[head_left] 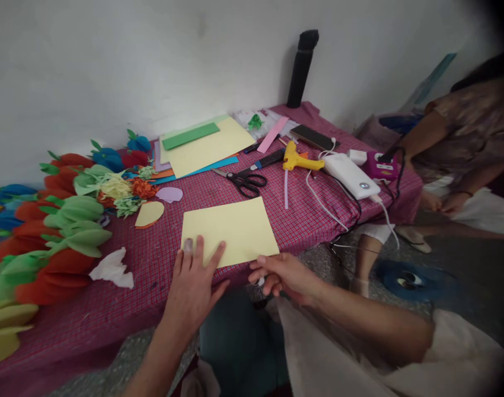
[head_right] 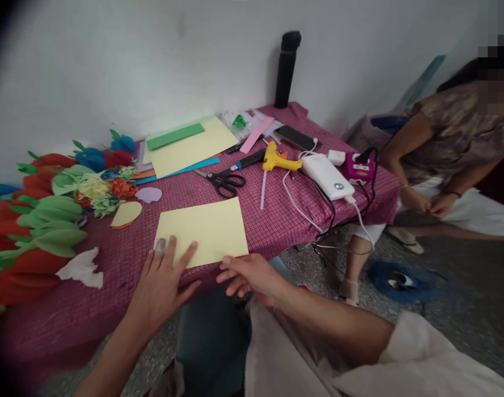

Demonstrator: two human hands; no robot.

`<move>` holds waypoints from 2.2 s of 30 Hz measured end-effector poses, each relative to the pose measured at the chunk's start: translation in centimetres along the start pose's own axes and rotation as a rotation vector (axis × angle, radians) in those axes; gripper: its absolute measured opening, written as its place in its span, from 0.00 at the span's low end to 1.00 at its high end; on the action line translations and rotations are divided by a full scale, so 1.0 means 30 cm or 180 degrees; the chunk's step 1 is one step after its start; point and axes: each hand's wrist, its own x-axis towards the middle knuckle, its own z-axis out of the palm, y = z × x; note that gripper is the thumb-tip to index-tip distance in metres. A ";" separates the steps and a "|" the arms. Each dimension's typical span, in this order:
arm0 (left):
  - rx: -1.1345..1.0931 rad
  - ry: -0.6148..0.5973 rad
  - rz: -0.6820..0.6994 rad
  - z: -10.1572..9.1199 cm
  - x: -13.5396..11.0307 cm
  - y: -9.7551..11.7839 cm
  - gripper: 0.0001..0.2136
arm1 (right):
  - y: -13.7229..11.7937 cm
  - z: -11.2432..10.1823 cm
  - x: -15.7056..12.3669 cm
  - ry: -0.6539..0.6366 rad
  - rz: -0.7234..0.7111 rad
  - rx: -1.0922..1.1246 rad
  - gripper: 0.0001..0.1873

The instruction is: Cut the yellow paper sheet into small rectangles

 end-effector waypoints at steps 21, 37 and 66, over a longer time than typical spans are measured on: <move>0.0057 -0.0080 -0.0086 -0.015 -0.003 0.007 0.31 | 0.047 0.016 -0.088 0.0531 -0.2720 -0.3453 0.11; 0.0071 0.0122 -0.0190 -0.039 -0.055 -0.035 0.31 | -0.079 -0.107 -0.022 0.0783 -0.3885 -0.5509 0.20; -0.0234 0.1064 -0.1110 0.016 -0.183 -0.101 0.23 | -0.206 -0.059 0.148 -0.0166 -0.3908 -0.5834 0.17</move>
